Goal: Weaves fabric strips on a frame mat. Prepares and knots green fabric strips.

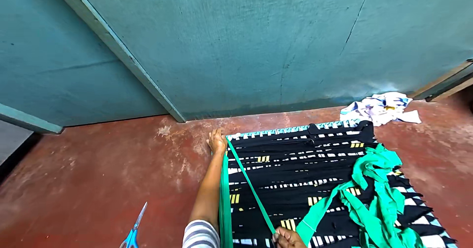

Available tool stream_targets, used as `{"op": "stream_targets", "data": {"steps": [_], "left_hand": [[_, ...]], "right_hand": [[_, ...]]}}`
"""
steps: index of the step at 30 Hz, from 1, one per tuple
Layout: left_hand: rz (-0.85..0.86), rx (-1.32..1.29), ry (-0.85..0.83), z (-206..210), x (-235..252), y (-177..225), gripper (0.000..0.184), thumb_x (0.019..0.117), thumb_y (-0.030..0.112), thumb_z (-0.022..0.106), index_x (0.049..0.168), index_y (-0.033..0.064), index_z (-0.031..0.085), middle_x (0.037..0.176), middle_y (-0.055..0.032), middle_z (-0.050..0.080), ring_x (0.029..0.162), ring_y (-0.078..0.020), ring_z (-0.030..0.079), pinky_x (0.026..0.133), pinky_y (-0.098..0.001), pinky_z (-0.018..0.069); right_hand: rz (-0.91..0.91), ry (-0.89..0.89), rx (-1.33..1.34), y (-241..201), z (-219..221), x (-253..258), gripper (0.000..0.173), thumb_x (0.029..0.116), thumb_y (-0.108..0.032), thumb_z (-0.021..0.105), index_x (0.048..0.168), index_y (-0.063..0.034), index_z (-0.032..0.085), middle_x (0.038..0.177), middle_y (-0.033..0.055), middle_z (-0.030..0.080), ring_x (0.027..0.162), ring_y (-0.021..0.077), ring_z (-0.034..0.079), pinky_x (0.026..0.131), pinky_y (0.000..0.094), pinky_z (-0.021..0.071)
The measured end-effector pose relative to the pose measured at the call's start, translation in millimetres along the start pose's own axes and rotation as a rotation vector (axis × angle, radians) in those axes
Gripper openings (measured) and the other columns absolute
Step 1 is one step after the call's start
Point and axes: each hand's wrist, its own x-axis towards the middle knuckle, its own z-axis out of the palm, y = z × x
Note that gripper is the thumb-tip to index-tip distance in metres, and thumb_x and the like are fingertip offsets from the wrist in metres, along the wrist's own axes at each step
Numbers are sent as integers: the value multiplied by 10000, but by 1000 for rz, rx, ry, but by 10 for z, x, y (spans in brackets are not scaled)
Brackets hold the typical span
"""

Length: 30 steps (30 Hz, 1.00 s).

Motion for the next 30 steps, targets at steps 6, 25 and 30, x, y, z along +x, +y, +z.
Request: {"op": "stream_targets", "data": {"steps": [6, 25, 30], "left_hand": [[345, -27, 119, 304, -1419, -488, 355, 934, 130, 639, 1270, 30, 698, 1475, -237, 536, 1393, -507, 439, 1056, -687, 373], [-154, -178, -138, -135, -2857, -382, 318, 980, -12, 546, 1275, -72, 652, 1185, -277, 680, 1055, -401, 682, 976, -517, 521], [-30, -448, 170, -185, -3096, -395, 224, 913, -56, 627, 1120, -109, 697, 882, -207, 687, 731, -239, 640, 732, -376, 550]], "right_hand": [[-131, 12, -200, -210, 32, -220, 270, 1049, -84, 458, 1044, 68, 682, 722, 64, 616, 656, 118, 563, 692, 322, 494], [-57, -103, -369, -340, 121, -405, 276, 1074, -117, 451, 1085, 28, 686, 782, 93, 631, 712, 172, 588, 743, 366, 500], [-52, -116, -451, -337, 139, -450, 302, 1087, -131, 432, 1130, 37, 679, 833, 143, 662, 768, 239, 628, 800, 425, 515]]}}
